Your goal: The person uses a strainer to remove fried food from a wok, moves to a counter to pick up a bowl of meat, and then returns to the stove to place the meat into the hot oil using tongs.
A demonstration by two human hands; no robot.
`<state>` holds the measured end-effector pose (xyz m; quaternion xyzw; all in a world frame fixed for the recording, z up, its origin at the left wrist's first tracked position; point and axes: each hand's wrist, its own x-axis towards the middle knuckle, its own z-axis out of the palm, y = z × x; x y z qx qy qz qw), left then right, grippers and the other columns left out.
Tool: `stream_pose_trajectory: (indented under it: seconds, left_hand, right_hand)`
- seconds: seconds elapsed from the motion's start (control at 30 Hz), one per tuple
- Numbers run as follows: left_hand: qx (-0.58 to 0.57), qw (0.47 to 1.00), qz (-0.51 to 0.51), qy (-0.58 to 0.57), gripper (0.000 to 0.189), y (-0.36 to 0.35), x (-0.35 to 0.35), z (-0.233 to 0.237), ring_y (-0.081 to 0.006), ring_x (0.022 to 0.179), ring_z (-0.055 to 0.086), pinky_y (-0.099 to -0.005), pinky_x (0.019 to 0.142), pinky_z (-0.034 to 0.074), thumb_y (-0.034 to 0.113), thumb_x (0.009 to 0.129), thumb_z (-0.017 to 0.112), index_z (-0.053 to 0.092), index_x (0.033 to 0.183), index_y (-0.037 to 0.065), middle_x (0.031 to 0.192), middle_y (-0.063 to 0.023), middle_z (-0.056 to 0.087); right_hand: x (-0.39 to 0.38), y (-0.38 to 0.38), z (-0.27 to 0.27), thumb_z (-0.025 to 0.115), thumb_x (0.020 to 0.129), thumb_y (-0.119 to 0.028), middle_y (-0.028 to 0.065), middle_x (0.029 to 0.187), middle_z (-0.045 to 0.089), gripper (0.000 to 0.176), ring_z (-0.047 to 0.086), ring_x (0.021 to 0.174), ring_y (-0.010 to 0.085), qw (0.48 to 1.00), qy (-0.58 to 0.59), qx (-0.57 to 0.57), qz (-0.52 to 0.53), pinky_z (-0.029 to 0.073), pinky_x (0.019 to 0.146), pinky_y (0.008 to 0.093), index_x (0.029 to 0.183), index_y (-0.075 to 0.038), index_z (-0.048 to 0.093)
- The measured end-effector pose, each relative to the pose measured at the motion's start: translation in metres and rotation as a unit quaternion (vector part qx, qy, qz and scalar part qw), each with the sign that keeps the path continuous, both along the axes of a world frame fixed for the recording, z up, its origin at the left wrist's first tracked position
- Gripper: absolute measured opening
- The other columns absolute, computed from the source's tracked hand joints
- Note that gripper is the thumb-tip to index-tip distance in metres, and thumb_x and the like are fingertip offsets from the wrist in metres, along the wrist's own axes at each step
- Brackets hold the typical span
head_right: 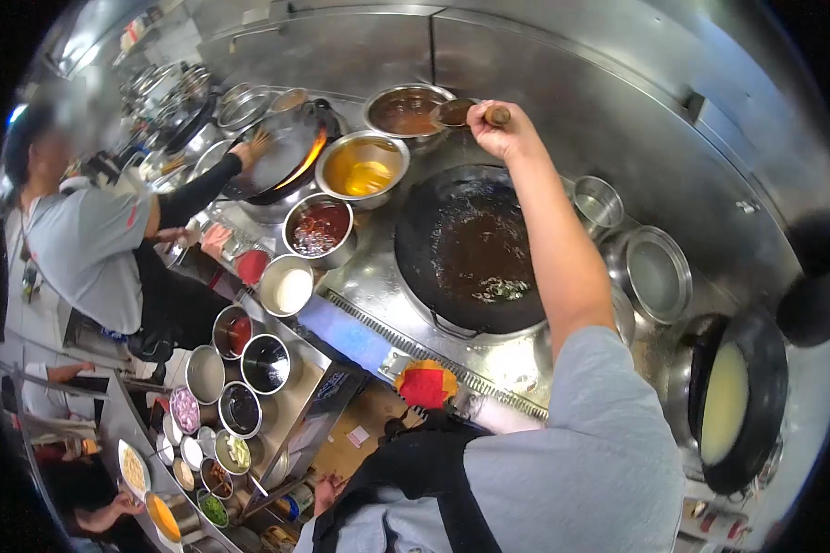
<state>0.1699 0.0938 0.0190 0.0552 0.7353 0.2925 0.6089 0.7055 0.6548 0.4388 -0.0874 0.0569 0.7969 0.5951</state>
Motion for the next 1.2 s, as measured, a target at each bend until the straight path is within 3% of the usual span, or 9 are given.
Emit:
stream_pose_trajectory:
  seconds: [0.23,0.47,0.57,0.67,0.87,0.93,0.97,1.07,1.2]
  left_hand:
    - [-0.029,0.964,0.201,-0.173,0.018,-0.091,0.0,-0.006,-0.0212,0.067,0.056,-0.0318,0.042,0.037,0.027,0.088,0.043,0.05,0.099,0.015,0.076,-0.0052,0.055]
    - [-0.071,0.982,0.172,-0.04,0.018,-0.104,0.043,0.028,-0.0213,0.068,0.056,-0.0319,0.042,0.037,0.027,0.088,0.043,0.05,0.099,0.015,0.077,-0.005,0.055]
    - [-0.079,0.981,0.177,-0.027,0.018,-0.105,0.047,0.036,-0.0214,0.068,0.056,-0.0319,0.042,0.037,0.027,0.088,0.043,0.05,0.099,0.015,0.077,-0.005,0.055]
    - [-0.085,0.98,0.181,-0.012,0.018,-0.106,0.05,0.047,-0.0214,0.068,0.056,-0.032,0.042,0.037,0.028,0.088,0.043,0.05,0.099,0.015,0.078,-0.0049,0.054]
    - [-0.092,0.974,0.205,0.007,0.018,-0.114,0.057,0.063,-0.0215,0.069,0.056,-0.032,0.043,0.037,0.028,0.088,0.043,0.05,0.099,0.015,0.079,-0.0047,0.054]
    - [-0.093,0.974,0.209,0.012,0.018,-0.115,0.058,0.065,-0.0216,0.069,0.056,-0.0321,0.043,0.037,0.028,0.088,0.043,0.05,0.099,0.015,0.079,-0.0047,0.054]
    - [-0.092,0.974,0.209,0.014,0.018,-0.116,0.058,0.066,-0.0216,0.069,0.056,-0.0321,0.043,0.037,0.028,0.088,0.043,0.05,0.099,0.015,0.079,-0.0047,0.054]
    - [-0.088,0.975,0.204,0.017,0.018,-0.119,0.058,0.066,-0.0216,0.069,0.056,-0.0321,0.043,0.037,0.028,0.088,0.043,0.049,0.099,0.015,0.079,-0.0046,0.054]
    - [-0.085,0.979,0.182,0.015,0.018,-0.114,0.047,0.06,-0.0217,0.07,0.055,-0.0322,0.043,0.037,0.029,0.087,0.043,0.049,0.099,0.015,0.08,-0.0045,0.054]
  right_hand:
    - [0.001,0.097,-0.007,0.041,0.077,0.004,0.0065,0.063,0.042,0.006,0.047,0.053,0.0156,0.975,-0.224,0.014,0.011,0.045,0.045,0.0233,0.072,0.002,0.037]
    - [-0.01,0.149,-0.033,0.042,0.082,-0.002,0.006,0.057,0.048,0.014,0.049,0.044,0.0184,0.852,-0.511,-0.042,0.109,0.043,0.039,0.0276,0.068,-0.001,0.046]
    - [-0.015,0.155,-0.047,0.049,0.078,-0.005,0.0115,0.05,0.052,0.021,0.051,0.039,0.0213,0.448,-0.881,0.103,0.113,0.04,0.037,0.0352,0.059,0.002,0.052]
    - [-0.027,0.182,-0.078,0.044,0.068,-0.001,0.0152,0.054,0.056,0.015,0.055,0.044,0.0253,0.347,-0.924,0.121,0.102,0.042,0.042,0.0389,0.064,0.006,0.056]
    - [-0.054,0.21,-0.129,0.042,0.073,0.003,0.0147,0.053,0.053,0.014,0.051,0.042,0.0236,0.45,-0.878,0.111,0.118,0.042,0.041,0.0374,0.065,0.002,0.053]
    - [-0.062,0.198,-0.125,0.04,0.075,0.004,0.0083,0.052,0.046,0.011,0.049,0.042,0.0196,0.839,-0.535,-0.063,0.078,0.042,0.039,0.0295,0.066,-0.002,0.044]
    - [-0.065,0.197,-0.122,0.04,0.074,0.005,0.0046,0.055,0.04,0.012,0.045,0.043,0.0163,0.908,-0.4,-0.102,0.066,0.042,0.039,0.0234,0.067,-0.004,0.037]
    - [-0.047,0.205,-0.127,0.04,0.071,0.006,0.0058,0.06,0.042,0.01,0.046,0.046,0.0164,0.994,-0.026,-0.097,0.035,0.044,0.04,0.0239,0.067,-0.003,0.038]
    - [-0.032,0.193,-0.116,0.039,0.068,0.008,0.0071,0.062,0.04,0.01,0.045,0.052,0.0174,0.999,-0.003,-0.04,0.009,0.044,0.043,0.0244,0.068,-0.001,0.035]
